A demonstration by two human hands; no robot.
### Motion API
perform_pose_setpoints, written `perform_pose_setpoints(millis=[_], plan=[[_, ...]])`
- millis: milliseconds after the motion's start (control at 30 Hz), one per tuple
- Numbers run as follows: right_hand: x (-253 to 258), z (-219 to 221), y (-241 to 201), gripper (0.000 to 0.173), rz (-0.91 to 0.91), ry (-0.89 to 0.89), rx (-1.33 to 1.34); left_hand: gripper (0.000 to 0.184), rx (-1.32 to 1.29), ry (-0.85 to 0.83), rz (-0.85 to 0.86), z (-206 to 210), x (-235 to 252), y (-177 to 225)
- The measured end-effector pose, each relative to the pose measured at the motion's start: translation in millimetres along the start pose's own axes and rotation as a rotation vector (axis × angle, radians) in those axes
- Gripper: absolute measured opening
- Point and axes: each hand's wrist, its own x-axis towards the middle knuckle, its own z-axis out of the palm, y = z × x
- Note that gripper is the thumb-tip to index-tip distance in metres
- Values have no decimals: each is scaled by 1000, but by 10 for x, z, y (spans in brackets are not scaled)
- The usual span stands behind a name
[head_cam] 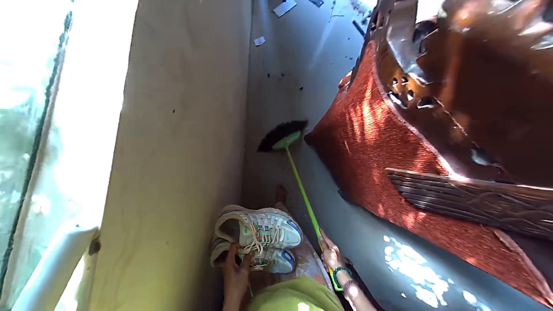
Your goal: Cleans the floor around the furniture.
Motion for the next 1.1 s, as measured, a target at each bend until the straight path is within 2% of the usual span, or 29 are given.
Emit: perform_pose_setpoints(millis=[67,100,167,267,333,367,400,500,633,667,733,833,900,1000,1067,1100], plan=[[400,151,-285,49,5,-8,102,34,-16,18,-5,32,66,68],[659,150,-591,50,-27,-25,120,35,-20,24,-22,51,75,110],[1148,41,-1535,51,-87,-36,189,37,-18,33,-64,87,68,211],[1825,-394,-3126,47,-131,-25,264,38,-13,63,-75,144,126,270],[2021,-628,-3729,49,-176,4,269,36,-27,80,-88,165,185,296],[1989,-682,-3753,50,-183,4,260,36,-32,89,-104,162,179,303],[1884,-695,-3575,51,-197,11,249,35,-37,91,-117,169,171,320],[1430,-670,-2570,53,-294,86,163,38,-20,55,-95,196,276,447],[427,-585,-1428,52,-170,37,67,38,-19,59,-78,247,423,585],[386,-567,-1257,51,-102,-2,-5,38,-26,63,-85,273,464,629],[588,-538,-1184,51,-65,-95,-202,37,-26,82,-92,338,547,725],[1267,-466,-1726,52,-168,-115,-304,36,-31,102,-69,432,691,856],[1743,-464,-2440,51,-269,-100,-232,37,-24,111,-66,508,783,905],[2235,-577,-3651,49,-319,-84,-151,38,20,119,-49,587,939,979],[2468,-711,-4180,48,-302,-34,-123,35,28,119,0,647,1051,979],[2571,-782,-4301,49,-300,-12,-103,33,23,120,23,693,1107,981]])
